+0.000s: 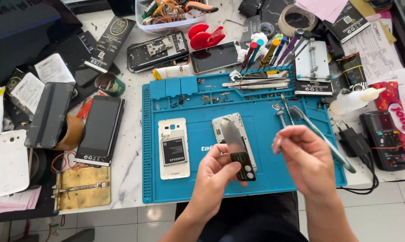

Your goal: The person disassembles a white smartphone on a blue work mat, using a screwdriver to remove screws and a prying tool to separate the back cover. They then use a knife to pry open the screen assembly and remove internal components.

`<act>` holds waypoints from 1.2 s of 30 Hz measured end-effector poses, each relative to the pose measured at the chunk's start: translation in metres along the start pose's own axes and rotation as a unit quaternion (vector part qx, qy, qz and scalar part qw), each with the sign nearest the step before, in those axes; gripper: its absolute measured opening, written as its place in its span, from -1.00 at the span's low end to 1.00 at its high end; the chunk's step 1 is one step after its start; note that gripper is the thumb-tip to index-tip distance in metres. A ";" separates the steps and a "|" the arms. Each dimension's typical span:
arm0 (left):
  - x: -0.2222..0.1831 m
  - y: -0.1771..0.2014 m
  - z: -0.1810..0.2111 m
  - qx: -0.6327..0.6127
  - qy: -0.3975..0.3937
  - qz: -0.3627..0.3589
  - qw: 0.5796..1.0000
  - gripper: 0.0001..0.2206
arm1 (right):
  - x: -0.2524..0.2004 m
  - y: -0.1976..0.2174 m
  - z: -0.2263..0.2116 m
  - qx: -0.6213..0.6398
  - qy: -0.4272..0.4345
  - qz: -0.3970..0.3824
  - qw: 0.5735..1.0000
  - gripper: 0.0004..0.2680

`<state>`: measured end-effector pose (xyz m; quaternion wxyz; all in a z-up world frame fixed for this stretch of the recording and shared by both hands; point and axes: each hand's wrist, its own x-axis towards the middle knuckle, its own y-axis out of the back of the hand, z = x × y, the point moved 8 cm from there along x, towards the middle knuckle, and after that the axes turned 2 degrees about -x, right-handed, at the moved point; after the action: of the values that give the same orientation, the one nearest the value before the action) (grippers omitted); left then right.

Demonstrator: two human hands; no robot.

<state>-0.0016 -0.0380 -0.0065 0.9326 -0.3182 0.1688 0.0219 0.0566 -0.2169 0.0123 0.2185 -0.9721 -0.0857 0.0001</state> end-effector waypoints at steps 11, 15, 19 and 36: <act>0.025 -0.018 0.035 0.278 -0.012 -0.037 0.960 -0.93 | 0.044 0.048 -0.075 -0.498 0.146 0.173 0.837 -0.89; 0.038 -0.025 0.043 0.359 0.031 -0.043 0.932 -0.95 | 0.052 0.040 -0.074 -0.590 0.213 0.099 0.773 -0.82; 0.046 -0.026 0.042 0.373 0.029 -0.049 0.926 -0.94 | 0.055 0.055 -0.063 -0.668 0.265 0.133 0.683 -0.82; 0.041 -0.051 0.033 0.307 0.024 -0.079 0.948 -0.90 | 0.076 0.015 -0.013 -0.210 -0.127 0.016 0.969 -0.86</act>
<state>0.0548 -0.0613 0.0346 0.9797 -0.0289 0.1637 -0.1121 0.1341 -0.2227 0.0205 -0.0032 -0.9894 -0.0957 0.1092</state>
